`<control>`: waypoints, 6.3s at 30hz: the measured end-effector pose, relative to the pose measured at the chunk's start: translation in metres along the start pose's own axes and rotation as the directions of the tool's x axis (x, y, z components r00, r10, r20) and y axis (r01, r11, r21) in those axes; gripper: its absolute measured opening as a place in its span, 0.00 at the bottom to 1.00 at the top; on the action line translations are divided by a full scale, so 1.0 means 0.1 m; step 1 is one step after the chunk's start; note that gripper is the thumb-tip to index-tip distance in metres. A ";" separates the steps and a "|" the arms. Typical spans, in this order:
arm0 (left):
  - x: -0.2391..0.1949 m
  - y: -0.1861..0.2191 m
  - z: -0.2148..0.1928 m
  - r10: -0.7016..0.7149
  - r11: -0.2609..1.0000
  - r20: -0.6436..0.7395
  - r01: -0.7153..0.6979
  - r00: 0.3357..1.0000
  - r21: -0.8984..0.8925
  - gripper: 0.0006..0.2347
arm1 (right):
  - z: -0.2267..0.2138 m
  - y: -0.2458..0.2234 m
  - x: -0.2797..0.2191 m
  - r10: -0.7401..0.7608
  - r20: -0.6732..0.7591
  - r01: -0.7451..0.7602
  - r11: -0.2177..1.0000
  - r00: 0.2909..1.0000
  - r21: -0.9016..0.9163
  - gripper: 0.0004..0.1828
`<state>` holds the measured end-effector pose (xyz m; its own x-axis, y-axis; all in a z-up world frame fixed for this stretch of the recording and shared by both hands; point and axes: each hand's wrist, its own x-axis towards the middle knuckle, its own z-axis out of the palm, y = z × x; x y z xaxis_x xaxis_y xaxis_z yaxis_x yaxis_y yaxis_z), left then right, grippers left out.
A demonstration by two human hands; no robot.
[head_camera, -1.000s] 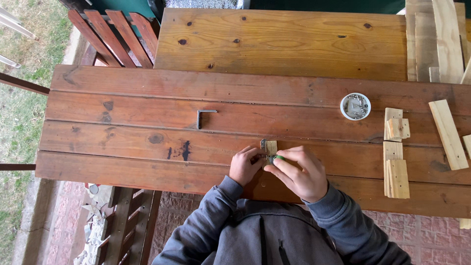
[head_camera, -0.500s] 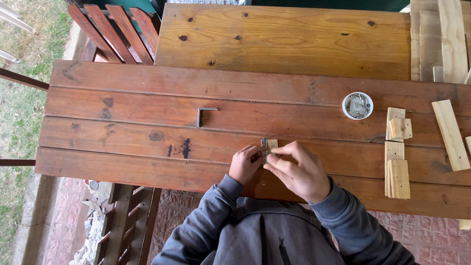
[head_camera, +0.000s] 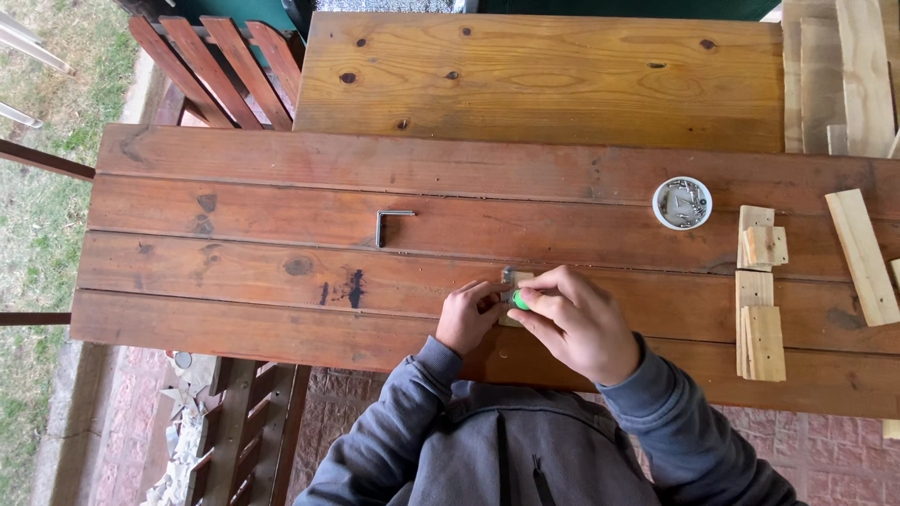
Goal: The person assembles small wooden blocks with metal brackets using a screwdriver. They place brackets onto the wood, insert screws, and tighten them repeatedly, then stack the finished pieces on the table.
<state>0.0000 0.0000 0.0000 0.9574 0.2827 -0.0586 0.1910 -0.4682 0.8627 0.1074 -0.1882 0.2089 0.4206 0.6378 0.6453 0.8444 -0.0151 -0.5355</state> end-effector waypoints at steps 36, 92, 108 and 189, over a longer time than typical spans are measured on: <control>-0.23 0.14 0.14 0.102 0.950 -0.124 -0.059 0.987 0.306 0.27 | 0.05 -0.07 0.11 0.007 0.046 -0.011 0.996 0.999 0.085 0.13; 0.19 0.00 -0.19 0.331 0.903 -0.040 -0.305 0.943 0.302 0.34 | -0.50 0.82 -2.03 0.455 -0.400 -0.587 0.745 0.795 -0.318 0.15; 0.26 -0.08 -0.10 0.379 0.882 -0.053 -0.342 0.924 0.325 0.36 | -0.89 1.19 -1.98 0.707 -0.142 -0.659 0.541 0.693 -0.523 0.09; -0.02 0.06 0.13 0.311 0.871 -0.046 -0.265 0.949 0.413 0.16 | 0.74 0.93 -1.43 0.339 0.172 -0.249 0.882 0.925 -0.400 0.02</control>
<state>0.0021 -0.0142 -0.0008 0.9585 0.1613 0.2352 0.0019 -0.8284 0.5601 0.1017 -0.2243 0.0265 0.6181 0.7172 0.3219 0.7730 -0.4801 -0.4148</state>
